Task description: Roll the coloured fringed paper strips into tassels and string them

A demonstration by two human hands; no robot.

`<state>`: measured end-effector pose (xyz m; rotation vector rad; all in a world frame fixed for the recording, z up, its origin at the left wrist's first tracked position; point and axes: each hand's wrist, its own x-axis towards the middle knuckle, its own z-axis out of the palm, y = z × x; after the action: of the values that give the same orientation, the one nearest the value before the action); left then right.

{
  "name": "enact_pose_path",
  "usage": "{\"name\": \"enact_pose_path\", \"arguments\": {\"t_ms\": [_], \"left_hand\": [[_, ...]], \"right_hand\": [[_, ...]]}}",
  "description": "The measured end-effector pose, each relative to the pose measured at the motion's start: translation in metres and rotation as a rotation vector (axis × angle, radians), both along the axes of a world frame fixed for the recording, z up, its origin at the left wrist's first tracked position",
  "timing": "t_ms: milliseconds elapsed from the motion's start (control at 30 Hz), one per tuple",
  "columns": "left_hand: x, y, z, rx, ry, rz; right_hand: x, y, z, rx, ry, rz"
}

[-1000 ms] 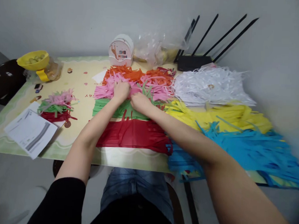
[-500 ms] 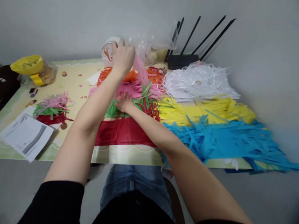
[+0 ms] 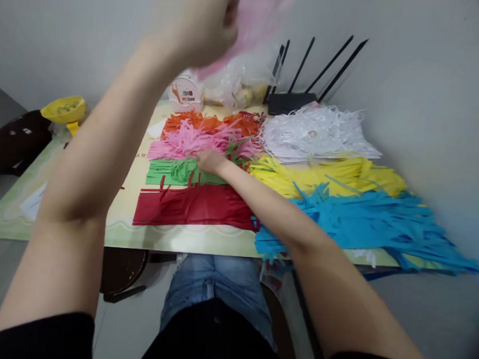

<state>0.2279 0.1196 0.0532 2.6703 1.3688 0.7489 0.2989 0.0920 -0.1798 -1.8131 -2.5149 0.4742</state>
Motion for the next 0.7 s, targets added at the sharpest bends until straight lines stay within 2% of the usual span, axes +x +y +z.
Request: {"name": "enact_pose_path", "arguments": {"t_ms": [67, 133, 167, 233, 300, 367, 467, 600, 700], "left_hand": [[-0.019, -0.021, -0.031, -0.009, 0.184, -0.013], [-0.037, -0.034, -0.065, -0.071, 0.234, -0.05], [-0.045, -0.039, -0.081, -0.107, 0.2, -0.077], [-0.056, -0.047, -0.106, -0.151, 0.111, -0.137], [-0.063, -0.057, -0.12, -0.175, 0.042, -0.185], [-0.069, -0.068, -0.123, -0.182, 0.025, -0.212], [-0.082, -0.084, -0.117, -0.147, 0.035, -0.195], [-0.102, -0.093, -0.113, -0.112, 0.083, -0.028], [-0.103, -0.096, -0.113, -0.055, 0.091, 0.025]], "right_hand": [[0.021, -0.039, 0.03, 0.013, -0.017, 0.028], [0.044, -0.081, 0.062, 0.022, 0.032, 0.104], [0.054, -0.099, 0.077, 0.097, 0.141, 0.135], [0.069, -0.121, 0.099, 0.371, 0.27, 0.068], [0.079, -0.124, 0.109, 0.509, 0.286, 0.045], [0.084, -0.116, 0.108, 0.478, 0.248, 0.083], [0.088, -0.11, 0.104, 0.44, 0.195, 0.074], [0.093, -0.125, 0.117, 0.648, 0.119, 0.002], [0.094, -0.133, 0.128, 0.681, 0.02, -0.01]]}}
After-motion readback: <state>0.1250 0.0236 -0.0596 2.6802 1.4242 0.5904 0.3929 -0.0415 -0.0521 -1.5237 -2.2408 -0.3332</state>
